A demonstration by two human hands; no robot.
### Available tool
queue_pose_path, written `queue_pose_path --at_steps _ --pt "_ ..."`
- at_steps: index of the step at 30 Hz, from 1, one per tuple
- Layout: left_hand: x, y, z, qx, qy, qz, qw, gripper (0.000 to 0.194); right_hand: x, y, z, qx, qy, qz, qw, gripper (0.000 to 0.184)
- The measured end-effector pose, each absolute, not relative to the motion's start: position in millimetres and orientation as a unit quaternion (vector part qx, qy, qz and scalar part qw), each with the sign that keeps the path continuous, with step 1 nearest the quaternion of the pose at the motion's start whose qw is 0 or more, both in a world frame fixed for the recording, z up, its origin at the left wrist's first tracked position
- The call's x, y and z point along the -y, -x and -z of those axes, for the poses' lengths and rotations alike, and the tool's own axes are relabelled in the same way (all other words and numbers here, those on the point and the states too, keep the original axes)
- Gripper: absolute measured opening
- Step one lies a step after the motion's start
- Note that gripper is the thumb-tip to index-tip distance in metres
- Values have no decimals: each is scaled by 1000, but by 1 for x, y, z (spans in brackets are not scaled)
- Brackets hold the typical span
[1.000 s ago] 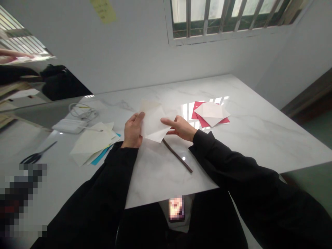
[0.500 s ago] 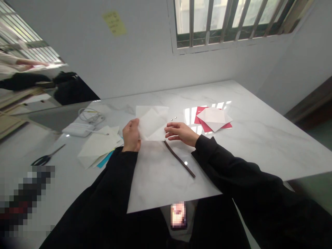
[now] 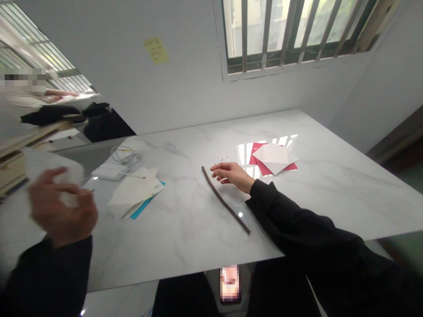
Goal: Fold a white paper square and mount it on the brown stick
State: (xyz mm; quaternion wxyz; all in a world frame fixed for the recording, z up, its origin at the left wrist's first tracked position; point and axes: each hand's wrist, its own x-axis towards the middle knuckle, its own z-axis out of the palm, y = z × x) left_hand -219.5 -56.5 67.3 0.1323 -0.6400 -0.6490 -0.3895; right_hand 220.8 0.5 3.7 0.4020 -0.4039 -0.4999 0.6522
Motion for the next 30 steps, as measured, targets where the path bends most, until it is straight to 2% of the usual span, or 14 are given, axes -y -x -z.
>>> queue_pose_path --at_steps 1,2,3,5,7,11,16,20,25,28,30 --pt "57 215 -54 639 676 348 113 16 -2 -221 -2 521 410 -631 402 18" --pt "56 212 -39 635 715 289 49 14 -3 -221 1 553 420 -596 403 17" --pt "54 210 -25 632 742 223 -25 15 -4 -221 3 595 432 -544 404 16" --pt "50 211 -3 636 749 168 -81 19 -6 -221 8 688 446 -416 393 15" --pt "48 215 8 638 749 159 -84 26 -7 -223 12 750 440 -321 374 18" --pt "47 218 8 622 767 143 -63 46 -17 -232 14 785 450 -227 362 20" --pt "31 212 0 639 754 130 -85 62 -38 -263 12 759 566 -47 318 24" --pt "15 204 -5 630 762 129 -73 62 -49 -288 13 702 664 -6 255 45" --pt "5 188 -20 605 782 150 1 53 -51 -303 18 629 757 -34 171 68" --pt "-8 201 -39 601 790 98 71 45 -50 -304 21 618 771 -69 138 66" --pt "-21 222 -53 635 762 40 120 48 -50 -302 21 621 769 -79 128 63"
